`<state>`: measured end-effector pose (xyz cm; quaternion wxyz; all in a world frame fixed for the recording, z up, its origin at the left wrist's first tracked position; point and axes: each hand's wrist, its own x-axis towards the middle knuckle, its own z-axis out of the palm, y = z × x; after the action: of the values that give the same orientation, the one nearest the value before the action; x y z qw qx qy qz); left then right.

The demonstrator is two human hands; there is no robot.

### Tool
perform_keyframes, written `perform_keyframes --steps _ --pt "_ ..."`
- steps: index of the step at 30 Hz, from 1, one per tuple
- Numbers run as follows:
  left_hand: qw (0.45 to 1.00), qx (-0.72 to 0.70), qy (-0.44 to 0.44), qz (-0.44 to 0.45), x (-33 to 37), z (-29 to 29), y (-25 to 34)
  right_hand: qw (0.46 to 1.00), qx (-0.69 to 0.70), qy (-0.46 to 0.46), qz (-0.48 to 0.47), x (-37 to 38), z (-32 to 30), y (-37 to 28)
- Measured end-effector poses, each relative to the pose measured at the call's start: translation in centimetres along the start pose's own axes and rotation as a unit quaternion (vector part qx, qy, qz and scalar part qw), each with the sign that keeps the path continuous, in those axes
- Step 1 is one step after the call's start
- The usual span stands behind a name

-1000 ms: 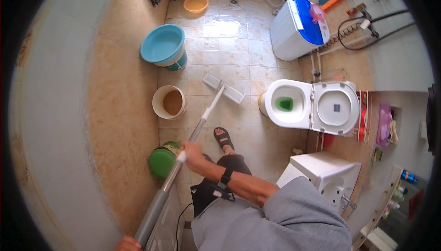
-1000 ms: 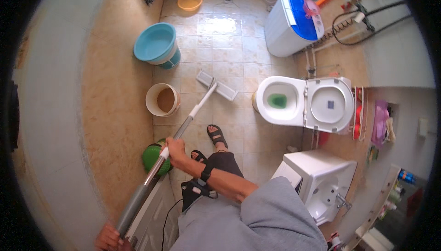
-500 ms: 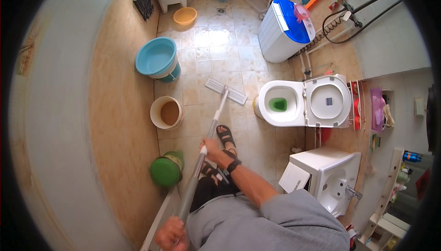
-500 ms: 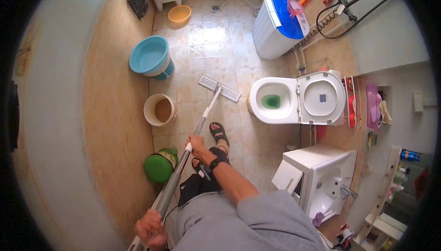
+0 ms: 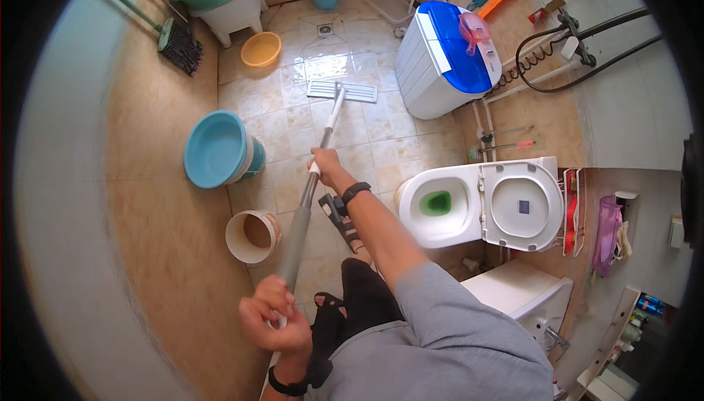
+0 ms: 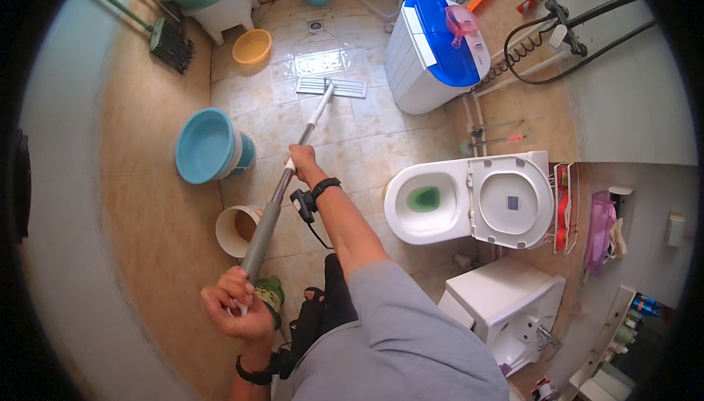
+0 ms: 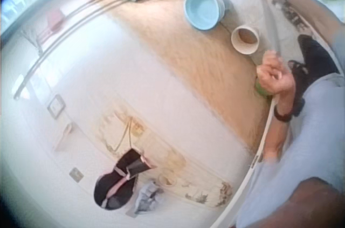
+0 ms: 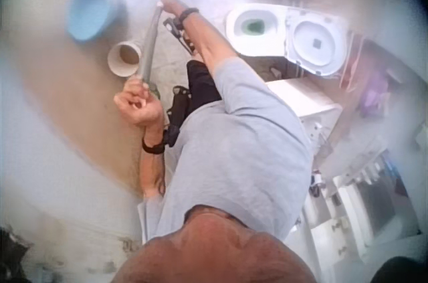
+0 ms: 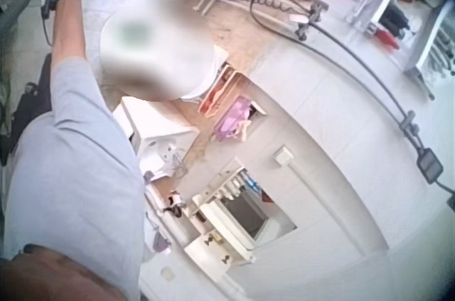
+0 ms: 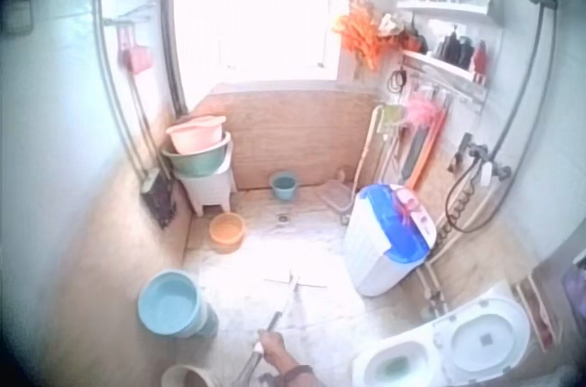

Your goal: The person mops the tile floor in a bathroom and an adjacent room using a flat mop, moving the mop head back and forth across the surface.

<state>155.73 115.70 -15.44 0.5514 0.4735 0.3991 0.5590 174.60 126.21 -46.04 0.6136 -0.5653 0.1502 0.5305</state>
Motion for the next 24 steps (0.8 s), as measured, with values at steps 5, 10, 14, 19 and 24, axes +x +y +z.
perform_keyframes --steps 5,10,14,19,24 --pt "1.0 0.003 -0.01 0.003 3.4 1.5 2.6 0.996 0.084 0.028 -0.022 -1.6 2.3 -1.6" --pt "0.981 0.045 -0.168 0.087 4.6 -0.2 10.5 0.994 0.088 0.043 -0.038 -12.0 2.1 -1.9" --pt "0.941 -0.035 -0.288 0.173 5.0 0.5 13.1 0.995 0.075 0.062 0.02 -18.1 -0.9 -3.3" --pt "0.822 -0.037 -0.558 0.111 7.4 3.1 14.0 0.993 0.067 0.095 0.012 -19.9 -6.3 -3.5" --pt "0.808 -0.095 -0.581 0.024 6.3 6.7 8.1 0.974 0.164 0.144 0.061 -18.5 -10.7 -4.5"
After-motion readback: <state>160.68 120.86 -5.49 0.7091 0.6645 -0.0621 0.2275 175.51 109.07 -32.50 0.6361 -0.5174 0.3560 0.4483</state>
